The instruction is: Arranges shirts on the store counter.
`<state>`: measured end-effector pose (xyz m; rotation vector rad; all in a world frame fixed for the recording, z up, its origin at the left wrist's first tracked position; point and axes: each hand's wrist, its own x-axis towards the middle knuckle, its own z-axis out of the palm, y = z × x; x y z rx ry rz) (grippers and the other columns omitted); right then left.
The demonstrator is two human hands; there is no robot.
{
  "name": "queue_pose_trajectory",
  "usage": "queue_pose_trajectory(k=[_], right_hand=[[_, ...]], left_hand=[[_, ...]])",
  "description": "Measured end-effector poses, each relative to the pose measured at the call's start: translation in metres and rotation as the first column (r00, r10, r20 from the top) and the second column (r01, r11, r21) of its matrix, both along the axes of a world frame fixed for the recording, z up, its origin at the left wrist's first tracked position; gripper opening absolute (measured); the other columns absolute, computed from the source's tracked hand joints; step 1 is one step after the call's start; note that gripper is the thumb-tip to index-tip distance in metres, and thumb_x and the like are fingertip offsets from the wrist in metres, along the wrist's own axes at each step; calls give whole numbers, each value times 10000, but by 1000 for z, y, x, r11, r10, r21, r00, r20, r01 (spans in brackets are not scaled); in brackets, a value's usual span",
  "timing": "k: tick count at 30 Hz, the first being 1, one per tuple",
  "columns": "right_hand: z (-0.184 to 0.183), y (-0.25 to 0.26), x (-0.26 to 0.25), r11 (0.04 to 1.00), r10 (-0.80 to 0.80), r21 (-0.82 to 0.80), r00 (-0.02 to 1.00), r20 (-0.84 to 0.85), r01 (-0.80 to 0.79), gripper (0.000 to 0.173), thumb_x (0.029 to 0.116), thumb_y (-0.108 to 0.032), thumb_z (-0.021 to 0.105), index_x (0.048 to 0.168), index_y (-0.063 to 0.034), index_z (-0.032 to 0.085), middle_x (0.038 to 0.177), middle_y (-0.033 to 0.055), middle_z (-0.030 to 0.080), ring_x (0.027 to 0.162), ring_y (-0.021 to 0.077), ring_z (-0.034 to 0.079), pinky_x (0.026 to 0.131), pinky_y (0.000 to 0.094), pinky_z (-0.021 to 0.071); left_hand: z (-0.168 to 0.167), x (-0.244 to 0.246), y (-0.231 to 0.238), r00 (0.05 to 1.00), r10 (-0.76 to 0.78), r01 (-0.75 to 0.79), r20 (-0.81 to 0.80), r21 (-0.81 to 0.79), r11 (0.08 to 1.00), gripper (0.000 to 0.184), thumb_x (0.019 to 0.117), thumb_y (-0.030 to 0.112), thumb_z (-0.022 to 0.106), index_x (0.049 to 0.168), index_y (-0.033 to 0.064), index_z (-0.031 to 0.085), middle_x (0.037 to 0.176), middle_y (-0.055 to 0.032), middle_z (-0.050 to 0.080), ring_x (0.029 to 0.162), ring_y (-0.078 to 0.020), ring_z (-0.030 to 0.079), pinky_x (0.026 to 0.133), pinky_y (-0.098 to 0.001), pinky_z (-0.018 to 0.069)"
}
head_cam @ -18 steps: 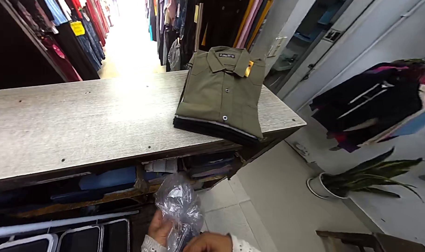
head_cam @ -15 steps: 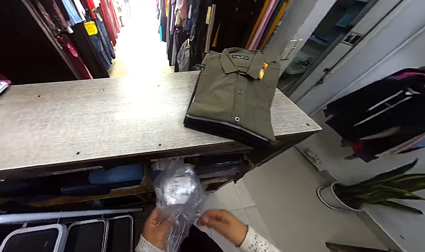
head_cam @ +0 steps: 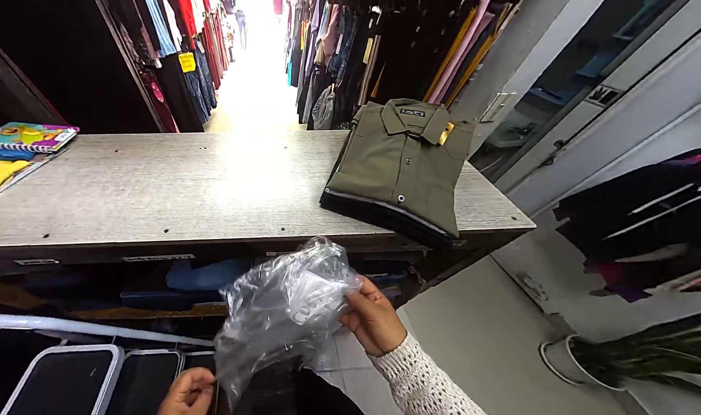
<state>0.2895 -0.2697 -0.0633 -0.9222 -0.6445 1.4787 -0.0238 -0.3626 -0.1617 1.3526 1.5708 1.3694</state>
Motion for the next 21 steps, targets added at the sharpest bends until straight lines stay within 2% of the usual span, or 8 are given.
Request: queue_pose_trajectory(k=[5,8,10,12,14,16,18,21], right_hand=[[10,-6,-5,982,179,80,978,-110,-170,175,968,-51,544,1131,-86,594,965,88,754,867,207,751,780,391,637],[19,-10,-15,966,252,69,967,-34,-250,154,950,-39,558,1090,-74,612,927,66,760,833,172,749,763,356,635],[20,-11,-20,957,262,49,926,272,-285,229,951,-27,565,1179,-28,558,979,37,744,871,110,730,799,298,617],[9,-11,-15,948,173,81,713,679,-307,443,935,-114,632,1323,69,522,1171,122,693,1038,131,691,920,308,572],[2,-11,-4,950,75,121,586,807,-288,565,954,-173,611,1428,96,462,1375,260,575,1213,282,631,1015,404,535],[11,-15,-3,935,144,115,654,743,-336,626,990,-303,554,1485,48,401,1447,220,535,1248,255,619,991,393,560],[18,-31,-27,847,405,61,715,569,-528,805,969,-547,533,1527,3,346,1413,107,572,1188,157,624,925,364,575],[-6,-44,-77,845,503,47,822,266,-532,846,748,-478,824,1310,10,422,1042,-39,659,927,11,652,814,237,556]], left_hand=[[73,3,25,968,55,51,244,-409,911,353,1060,15,338,1311,-171,502,1202,-250,629,1060,-164,616,939,-320,501],[46,6,49,666,-170,413,726,-169,895,569,1106,298,92,1334,-86,445,1112,-130,712,986,-80,698,827,-247,594],[123,42,52,641,117,321,759,-403,857,470,1127,206,132,1397,-36,431,1092,-103,660,968,-82,642,917,-255,513],[121,53,51,726,-46,166,687,-111,980,373,1008,-36,314,1371,-100,368,1034,-40,665,917,-47,671,857,-221,568],[114,51,62,690,-80,-16,719,126,992,277,959,-91,401,1213,-16,482,876,12,702,766,-63,702,721,-215,606],[123,56,67,745,-89,-63,661,202,977,241,920,-106,482,1095,26,582,841,27,731,761,-78,716,749,-246,617],[112,87,61,828,-257,161,498,227,960,223,944,-7,544,1164,-21,576,912,31,723,848,-64,702,830,-279,596],[96,138,46,739,-284,278,611,108,954,296,964,-42,460,1237,-121,544,949,-31,677,849,-61,655,817,-251,548]])
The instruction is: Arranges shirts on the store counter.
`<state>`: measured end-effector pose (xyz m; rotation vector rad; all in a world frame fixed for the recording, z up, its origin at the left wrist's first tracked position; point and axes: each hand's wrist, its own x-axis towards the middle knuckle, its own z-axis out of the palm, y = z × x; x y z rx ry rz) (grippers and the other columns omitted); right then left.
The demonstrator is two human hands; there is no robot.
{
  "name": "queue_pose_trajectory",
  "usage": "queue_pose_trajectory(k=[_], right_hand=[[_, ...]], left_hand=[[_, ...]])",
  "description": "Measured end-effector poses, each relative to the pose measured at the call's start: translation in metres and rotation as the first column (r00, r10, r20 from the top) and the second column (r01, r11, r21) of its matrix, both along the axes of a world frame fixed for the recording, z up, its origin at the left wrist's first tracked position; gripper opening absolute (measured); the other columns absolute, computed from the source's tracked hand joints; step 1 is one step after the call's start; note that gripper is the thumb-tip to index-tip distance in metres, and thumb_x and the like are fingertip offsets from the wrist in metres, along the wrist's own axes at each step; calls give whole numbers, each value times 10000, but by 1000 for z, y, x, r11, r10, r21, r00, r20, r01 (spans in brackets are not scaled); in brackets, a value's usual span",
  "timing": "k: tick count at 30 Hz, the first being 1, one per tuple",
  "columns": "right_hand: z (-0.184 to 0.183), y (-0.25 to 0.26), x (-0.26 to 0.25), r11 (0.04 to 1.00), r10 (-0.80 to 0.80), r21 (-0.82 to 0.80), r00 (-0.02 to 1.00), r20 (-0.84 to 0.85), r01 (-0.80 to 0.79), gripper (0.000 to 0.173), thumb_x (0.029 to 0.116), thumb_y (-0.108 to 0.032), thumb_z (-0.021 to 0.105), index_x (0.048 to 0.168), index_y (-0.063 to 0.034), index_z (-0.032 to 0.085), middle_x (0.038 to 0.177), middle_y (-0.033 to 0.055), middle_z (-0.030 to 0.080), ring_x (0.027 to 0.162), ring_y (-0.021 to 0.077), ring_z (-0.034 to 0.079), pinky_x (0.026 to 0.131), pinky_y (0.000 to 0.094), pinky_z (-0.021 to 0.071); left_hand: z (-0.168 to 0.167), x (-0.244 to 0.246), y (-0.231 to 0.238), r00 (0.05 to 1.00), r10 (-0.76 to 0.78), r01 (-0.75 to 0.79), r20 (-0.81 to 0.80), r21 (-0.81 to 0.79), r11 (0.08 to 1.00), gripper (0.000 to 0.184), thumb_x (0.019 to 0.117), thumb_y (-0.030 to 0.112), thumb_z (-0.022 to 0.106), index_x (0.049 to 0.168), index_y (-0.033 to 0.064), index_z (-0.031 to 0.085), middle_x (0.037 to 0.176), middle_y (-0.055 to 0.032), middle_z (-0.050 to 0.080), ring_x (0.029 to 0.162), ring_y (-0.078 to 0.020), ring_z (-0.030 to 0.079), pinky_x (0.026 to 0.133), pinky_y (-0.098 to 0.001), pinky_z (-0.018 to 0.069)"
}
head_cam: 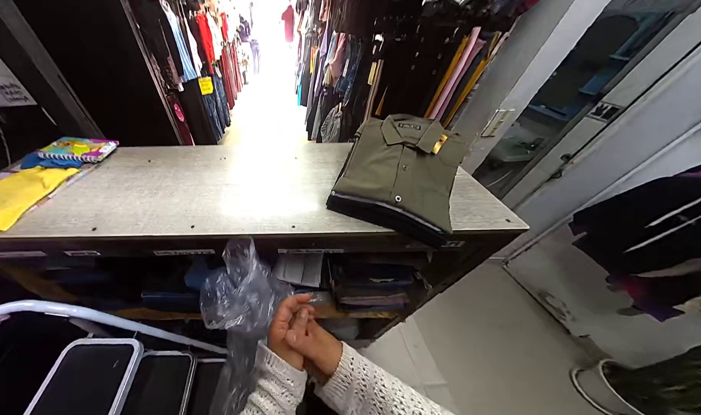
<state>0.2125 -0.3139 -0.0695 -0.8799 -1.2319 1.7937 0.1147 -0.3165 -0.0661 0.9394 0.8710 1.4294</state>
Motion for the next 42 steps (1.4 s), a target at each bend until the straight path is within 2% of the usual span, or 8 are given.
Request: queue_pose_trajectory(k=[5,12,20,26,30,34,39,42], right_hand=[[-12,-10,14,989,123,-81,992,16,-121,562,724,44,722,1241,-33,514,1078,-37,674,989,23,659,876,239,563],[40,26,64,971,174,208,950,-261,-121,241,806,-151,731,1021,-252,772,925,-105,743,792,-20,677,713,182,575],[67,63,96,887,459,456,267,-848,-75,302,943,-75,530,1196,-37,691,1108,123,717,900,224,726,776,318,613],[62,68,135,891,327,434,475,-817,133,311,946,-109,551,1199,-48,721,1077,103,739,887,174,730,770,288,608],[36,58,217,804,-499,294,855,-138,517,192,829,-8,550,869,-161,659,707,-17,676,625,38,645,577,206,554],[40,51,228,840,-490,540,510,708,57,469,879,-46,719,1317,58,592,1255,251,647,1140,363,644,955,578,528],[156,32,128,183,-568,964,780,263,-193,878,800,-431,835,1520,-170,406,1565,46,448,1469,200,396,1183,430,409],[189,20,84,-89,-593,901,750,295,-425,858,829,-402,802,1528,-110,399,1422,76,596,1397,257,493,1212,605,279]], left_hand=[[-4,-20,-6,818,-87,156,569,-73,985,271,994,39,412,978,92,678,688,46,668,581,-45,637,607,-196,557],[1,-133,17,867,394,-248,-306,421,872,599,883,345,738,1318,-11,530,1248,-80,677,1144,-132,660,941,-299,564],[-71,-88,13,924,-111,-30,-365,-360,933,619,1046,91,424,1582,-73,163,1633,-293,231,1501,-365,290,1171,-519,326],[-5,-45,67,970,155,-181,-188,-129,975,285,1009,-9,514,1257,-150,512,1082,-184,663,960,-159,655,888,-326,556],[52,-103,91,922,349,-316,-165,194,929,199,1039,43,448,1216,-41,481,819,7,647,696,-63,662,683,-259,599],[115,-112,83,822,390,-111,-416,555,825,214,1012,36,500,1150,-52,638,810,13,665,538,30,530,501,-155,479],[166,-55,78,535,414,640,-737,673,371,229,948,9,587,1095,9,763,1018,-130,769,916,-207,749,856,-409,606],[155,-12,90,624,570,656,-534,755,-11,143,959,297,682,902,193,762,713,27,682,604,-100,663,497,-313,531]])
